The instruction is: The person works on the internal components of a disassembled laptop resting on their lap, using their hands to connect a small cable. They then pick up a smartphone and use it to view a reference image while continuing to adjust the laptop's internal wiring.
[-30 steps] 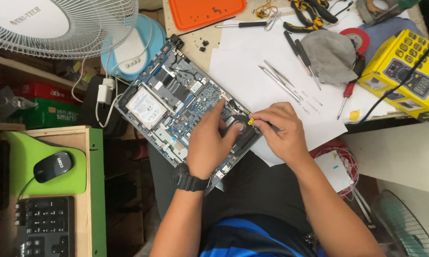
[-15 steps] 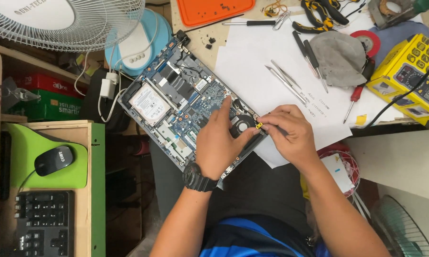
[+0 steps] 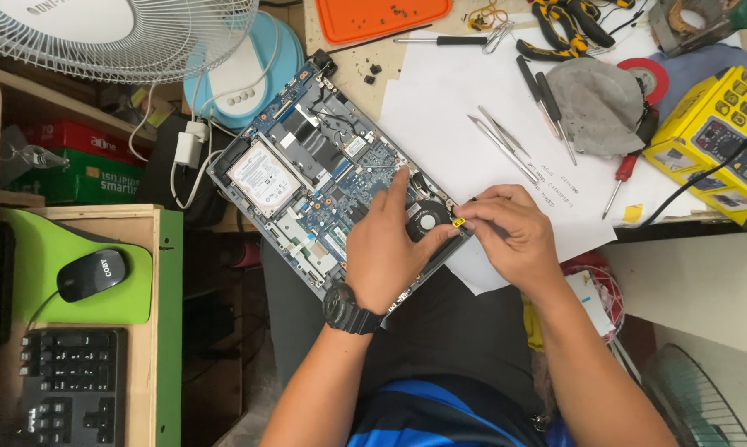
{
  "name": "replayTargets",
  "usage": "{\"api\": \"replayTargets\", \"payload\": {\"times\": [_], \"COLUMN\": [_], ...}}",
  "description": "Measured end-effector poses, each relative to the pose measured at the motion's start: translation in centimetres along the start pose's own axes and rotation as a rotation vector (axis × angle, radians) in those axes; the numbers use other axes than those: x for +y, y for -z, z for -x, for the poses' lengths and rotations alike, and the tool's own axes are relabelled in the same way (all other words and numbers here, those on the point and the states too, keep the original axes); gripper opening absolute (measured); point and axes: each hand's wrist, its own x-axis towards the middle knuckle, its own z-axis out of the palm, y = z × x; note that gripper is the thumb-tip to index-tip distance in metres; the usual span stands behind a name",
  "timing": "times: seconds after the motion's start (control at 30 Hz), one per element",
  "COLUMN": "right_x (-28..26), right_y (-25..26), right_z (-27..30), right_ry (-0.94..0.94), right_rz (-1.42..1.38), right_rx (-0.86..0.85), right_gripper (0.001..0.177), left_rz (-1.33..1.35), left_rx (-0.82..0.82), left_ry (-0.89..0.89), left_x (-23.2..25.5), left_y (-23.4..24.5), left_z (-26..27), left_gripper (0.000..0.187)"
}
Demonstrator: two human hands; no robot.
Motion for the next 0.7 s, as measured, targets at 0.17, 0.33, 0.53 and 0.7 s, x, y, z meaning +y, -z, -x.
{"api": "replayTargets", "payload": {"times": [0.17,0.33,0.53,0.7], "right_x": [-0.72,-0.86,-0.66,-0.17], "right_y": [0.3,0.31,0.38,0.37], "right_z": [-0.29,-0.32,-0.21,0.0], "right_ry": [-0.009,-0.018,-0.028,-0.024], "right_rz": [-0.002,0.01,0.011,0.025], "right_rx": [-0.019,-0.023,-0.027,-0.031], "right_gripper": [0.017,0.018,0.017,0.017], "left_rz": [-0.003,0.003,-0.005,-0.02], "left_rx": [-0.006,-0.013,-0.021,-0.013], "left_ry": [0.0,0.002,0.007,-0.001], "left_x": [-0.16,-0.07,-0.16,-0.17], "left_y": [-0.15,-0.1,-0.19,-0.32], "left_z": [-0.05,-0.1,-0.09,-0.06], "left_gripper": [0.108,0.11,0.11,0.11]}}
